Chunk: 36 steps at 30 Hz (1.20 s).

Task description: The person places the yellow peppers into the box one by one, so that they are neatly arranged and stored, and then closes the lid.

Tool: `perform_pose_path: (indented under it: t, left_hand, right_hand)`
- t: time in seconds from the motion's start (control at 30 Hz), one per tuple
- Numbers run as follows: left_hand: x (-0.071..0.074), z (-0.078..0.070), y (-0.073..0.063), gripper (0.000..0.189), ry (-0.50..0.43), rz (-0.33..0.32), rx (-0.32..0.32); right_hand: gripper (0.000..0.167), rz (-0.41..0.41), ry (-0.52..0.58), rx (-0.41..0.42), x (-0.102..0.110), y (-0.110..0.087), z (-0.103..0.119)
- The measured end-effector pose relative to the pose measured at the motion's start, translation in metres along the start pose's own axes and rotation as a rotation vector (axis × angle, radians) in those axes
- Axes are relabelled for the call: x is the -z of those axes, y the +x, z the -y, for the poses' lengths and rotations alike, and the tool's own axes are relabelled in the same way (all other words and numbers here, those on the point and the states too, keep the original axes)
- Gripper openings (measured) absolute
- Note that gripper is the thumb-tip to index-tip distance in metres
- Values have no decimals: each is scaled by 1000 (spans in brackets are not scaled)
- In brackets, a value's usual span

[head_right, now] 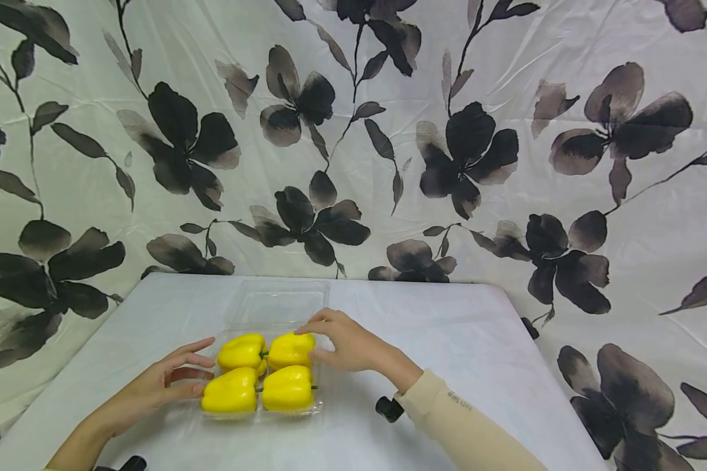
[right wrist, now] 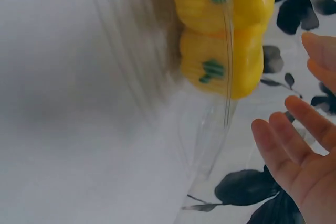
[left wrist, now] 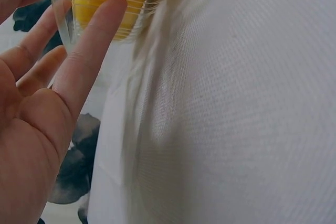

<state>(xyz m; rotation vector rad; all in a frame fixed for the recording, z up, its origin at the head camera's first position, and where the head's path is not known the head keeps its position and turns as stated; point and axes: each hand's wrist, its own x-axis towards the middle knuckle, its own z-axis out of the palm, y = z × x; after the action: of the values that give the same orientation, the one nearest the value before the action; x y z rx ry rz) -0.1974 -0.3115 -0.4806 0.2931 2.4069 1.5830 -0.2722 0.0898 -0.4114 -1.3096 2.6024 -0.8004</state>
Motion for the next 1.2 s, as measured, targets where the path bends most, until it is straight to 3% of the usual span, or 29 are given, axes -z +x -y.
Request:
perform_pose_path:
  t: [0.23,0.4,0.83,1.2]
  left_hand:
    - [0,-1,-1,40,4,10,-10]
    - [0,-1,-1,40,9,10,-13]
    - [0,0,0,40,13,7,-20]
    - [0,4,1,39,-7,13,-12]
  right_hand:
    - [48,-111,115,-101,6,14,-23]
    - [42,-175,111,-143,7,21,-38]
    - [46,-240,147,-240,9,36,-64]
    - [49,-264,261,-350,-6,48,-87]
